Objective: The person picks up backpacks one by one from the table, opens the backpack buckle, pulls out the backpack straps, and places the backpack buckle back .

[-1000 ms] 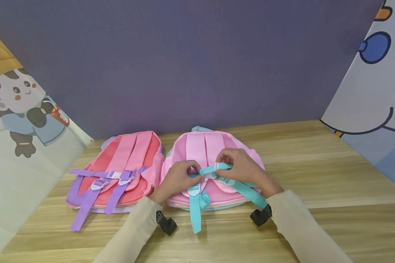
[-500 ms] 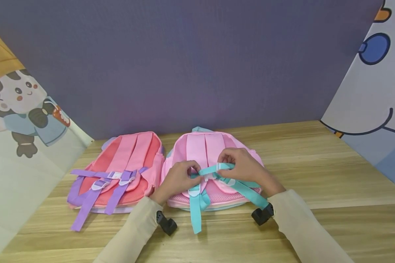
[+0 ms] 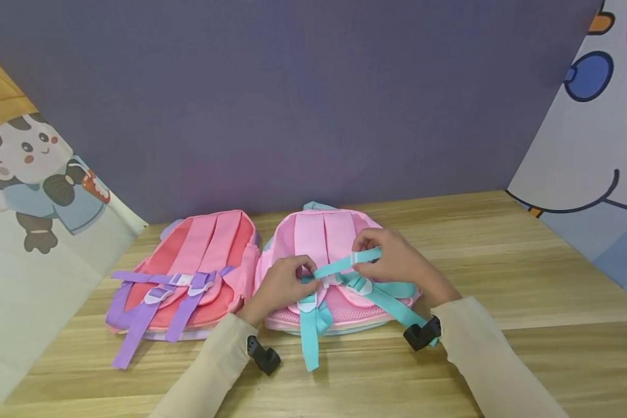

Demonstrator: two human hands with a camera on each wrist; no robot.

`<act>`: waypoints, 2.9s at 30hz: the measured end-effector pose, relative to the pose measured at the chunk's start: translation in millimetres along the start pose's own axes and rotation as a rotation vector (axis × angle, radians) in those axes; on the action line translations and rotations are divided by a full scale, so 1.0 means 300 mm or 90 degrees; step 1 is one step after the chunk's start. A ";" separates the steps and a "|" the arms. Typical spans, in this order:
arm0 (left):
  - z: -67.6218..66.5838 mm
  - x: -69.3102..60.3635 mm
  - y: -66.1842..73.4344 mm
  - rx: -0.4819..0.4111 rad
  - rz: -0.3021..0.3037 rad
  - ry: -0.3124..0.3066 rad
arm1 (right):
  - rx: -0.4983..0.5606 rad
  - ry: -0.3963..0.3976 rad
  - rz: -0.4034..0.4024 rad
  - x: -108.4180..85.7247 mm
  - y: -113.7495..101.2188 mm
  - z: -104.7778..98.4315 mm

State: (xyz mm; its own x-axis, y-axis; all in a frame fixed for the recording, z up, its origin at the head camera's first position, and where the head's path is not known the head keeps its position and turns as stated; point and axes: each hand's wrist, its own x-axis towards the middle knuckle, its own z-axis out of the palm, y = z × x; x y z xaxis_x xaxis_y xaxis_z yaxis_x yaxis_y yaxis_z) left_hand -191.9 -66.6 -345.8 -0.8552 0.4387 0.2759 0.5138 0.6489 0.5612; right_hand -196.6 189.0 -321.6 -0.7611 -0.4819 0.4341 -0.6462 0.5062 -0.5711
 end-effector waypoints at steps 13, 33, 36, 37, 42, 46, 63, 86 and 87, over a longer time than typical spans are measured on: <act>-0.003 -0.006 0.005 -0.003 -0.001 0.003 | 0.008 0.005 -0.043 -0.001 0.000 -0.019; -0.003 -0.009 -0.003 0.010 0.014 0.013 | 0.073 -0.026 -0.020 0.004 0.002 -0.045; -0.002 -0.004 -0.001 0.003 0.016 0.011 | 0.066 -0.023 -0.006 -0.004 0.002 -0.059; -0.001 -0.004 -0.001 0.001 0.015 0.010 | 0.066 -0.021 -0.003 -0.007 0.002 -0.063; -0.001 -0.004 -0.001 0.000 0.014 0.007 | 0.071 -0.023 -0.004 -0.012 -0.002 -0.083; -0.001 -0.005 -0.001 0.003 0.012 0.008 | 0.077 -0.032 0.001 -0.013 -0.008 -0.096; -0.007 -0.009 0.001 0.001 0.024 -0.003 | 0.032 -0.124 0.034 -0.026 0.016 -0.158; -0.002 -0.010 0.004 0.008 0.038 0.010 | -0.048 -0.218 0.106 -0.048 0.061 -0.165; -0.003 -0.011 0.004 0.009 0.039 0.011 | -0.051 -0.220 0.108 -0.048 0.061 -0.166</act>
State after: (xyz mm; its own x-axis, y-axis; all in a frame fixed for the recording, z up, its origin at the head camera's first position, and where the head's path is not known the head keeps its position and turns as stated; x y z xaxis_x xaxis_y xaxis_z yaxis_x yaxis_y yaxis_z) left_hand -188.6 -67.8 -345.5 -0.8231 0.4673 0.3226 0.5661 0.6298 0.5320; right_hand -200.3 240.8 -303.7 -0.8025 -0.5925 0.0704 -0.5258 0.6465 -0.5528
